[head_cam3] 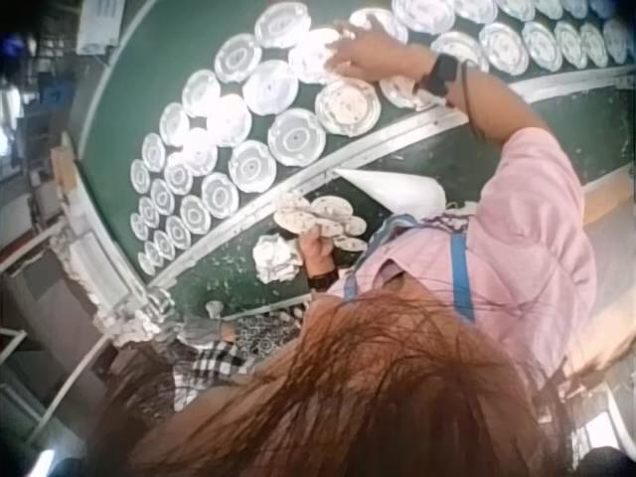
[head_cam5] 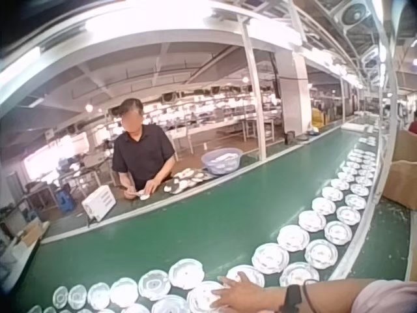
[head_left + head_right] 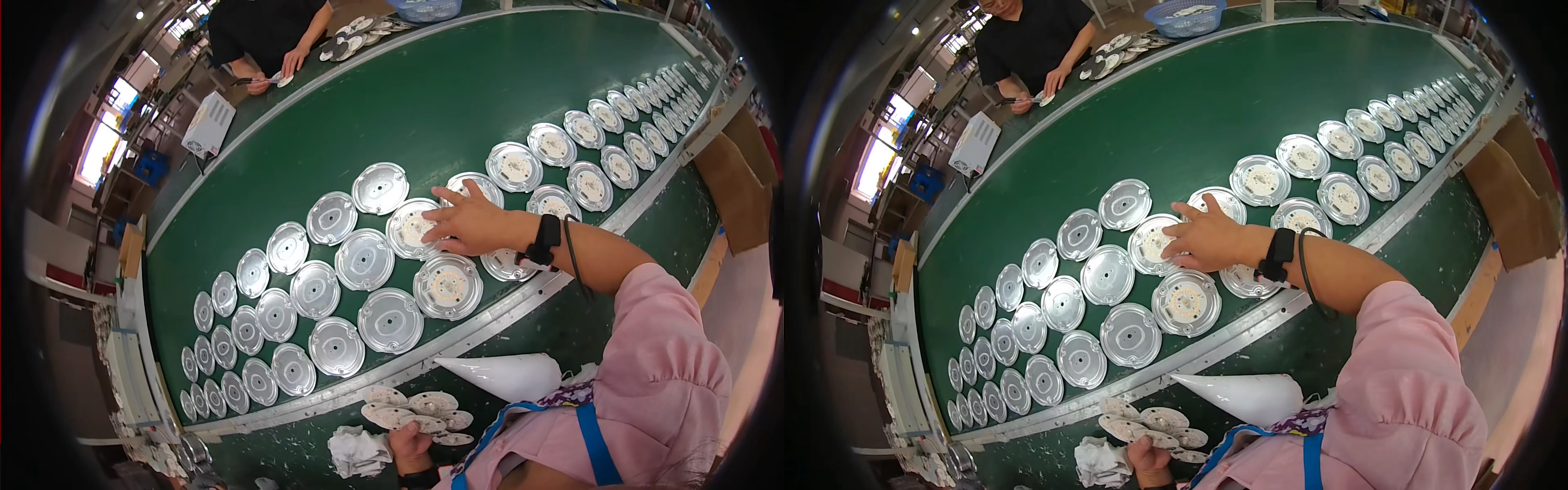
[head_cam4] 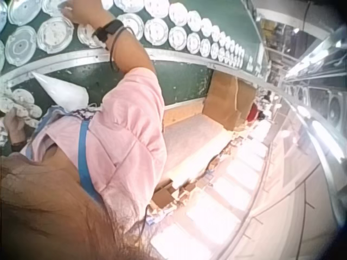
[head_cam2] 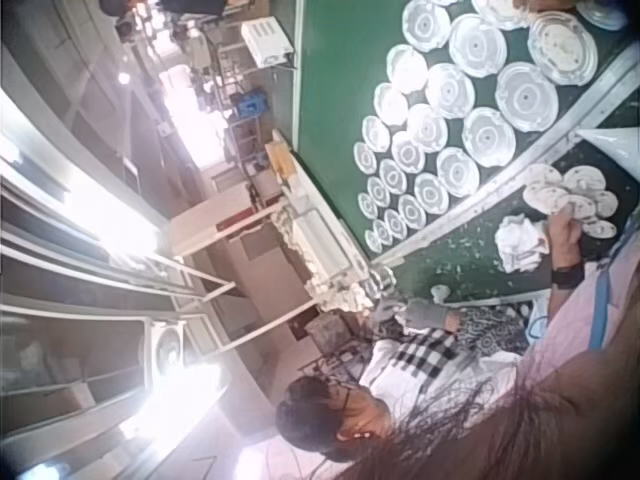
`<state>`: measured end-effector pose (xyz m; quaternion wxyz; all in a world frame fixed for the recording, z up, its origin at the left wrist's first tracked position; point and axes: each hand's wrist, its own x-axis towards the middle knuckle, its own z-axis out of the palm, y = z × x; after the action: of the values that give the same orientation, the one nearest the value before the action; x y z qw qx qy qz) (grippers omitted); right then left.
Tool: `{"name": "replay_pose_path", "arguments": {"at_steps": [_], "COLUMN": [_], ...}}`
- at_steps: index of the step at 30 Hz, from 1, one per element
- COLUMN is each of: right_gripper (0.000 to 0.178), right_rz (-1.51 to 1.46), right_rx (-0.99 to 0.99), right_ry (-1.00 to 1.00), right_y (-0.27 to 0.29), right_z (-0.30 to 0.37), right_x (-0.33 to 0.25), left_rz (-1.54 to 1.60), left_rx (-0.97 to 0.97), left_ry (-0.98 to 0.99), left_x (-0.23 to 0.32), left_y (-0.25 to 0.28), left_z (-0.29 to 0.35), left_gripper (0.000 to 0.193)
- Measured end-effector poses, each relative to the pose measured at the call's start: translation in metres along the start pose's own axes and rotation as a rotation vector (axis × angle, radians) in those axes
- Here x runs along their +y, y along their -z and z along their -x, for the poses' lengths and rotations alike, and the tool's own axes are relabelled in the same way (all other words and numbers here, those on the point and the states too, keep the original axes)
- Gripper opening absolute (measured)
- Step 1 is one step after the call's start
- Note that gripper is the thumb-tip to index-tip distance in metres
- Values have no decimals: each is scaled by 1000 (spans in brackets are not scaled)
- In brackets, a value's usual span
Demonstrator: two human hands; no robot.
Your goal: Assembling LED light components on a factory assembly line.
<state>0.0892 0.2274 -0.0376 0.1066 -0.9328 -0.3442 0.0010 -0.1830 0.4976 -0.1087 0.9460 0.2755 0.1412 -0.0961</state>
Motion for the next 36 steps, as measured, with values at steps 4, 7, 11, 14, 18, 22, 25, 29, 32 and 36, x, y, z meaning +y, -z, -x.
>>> {"name": "replay_pose_path", "arguments": {"at_steps": [4, 7, 11, 14, 18, 22, 25, 29, 32, 36], "right_gripper": [24, 23, 24, 24, 24, 24, 23, 23, 23, 23], "right_rz": [-10, -24, -18, -33, -15, -16, -13, -10, -3, -1], "right_rx": [-11, -23, -64, -97, -138, -153, -157, -170, -162, -155], "right_ry": [5, 9, 39, 42, 52, 52, 50, 50, 63, 66], "right_y": [2, 5, 9, 11, 14, 15, 15, 16, 15, 15], "right_z": [0, 0, -4, -5, -6, -7, -7, -8, -8, -9], "right_x": [2, 3, 5, 5, 7, 7, 7, 6, 8, 8], "left_rz": [1, 39, 17, 16, 18, 29, 24, 11, 9, 5], "left_rx": [1, 2, -13, -6, 1, 16, 28, 12, 8, 19], "left_ry": [11, 49, 23, 16, 1, 10, 0, -20, -22, -14], "left_x": [1, 2, 2, 3, 3, 2, 2, 3, 3, 5], "left_y": [3, 3, 3, 2, 2, 7, 8, 10, 10, 8], "left_z": [1, 1, 0, 1, 1, 2, 2, 2, 2, 1], "left_gripper": [61, 61, 62, 61, 60, 60, 60, 60, 61, 63]}}
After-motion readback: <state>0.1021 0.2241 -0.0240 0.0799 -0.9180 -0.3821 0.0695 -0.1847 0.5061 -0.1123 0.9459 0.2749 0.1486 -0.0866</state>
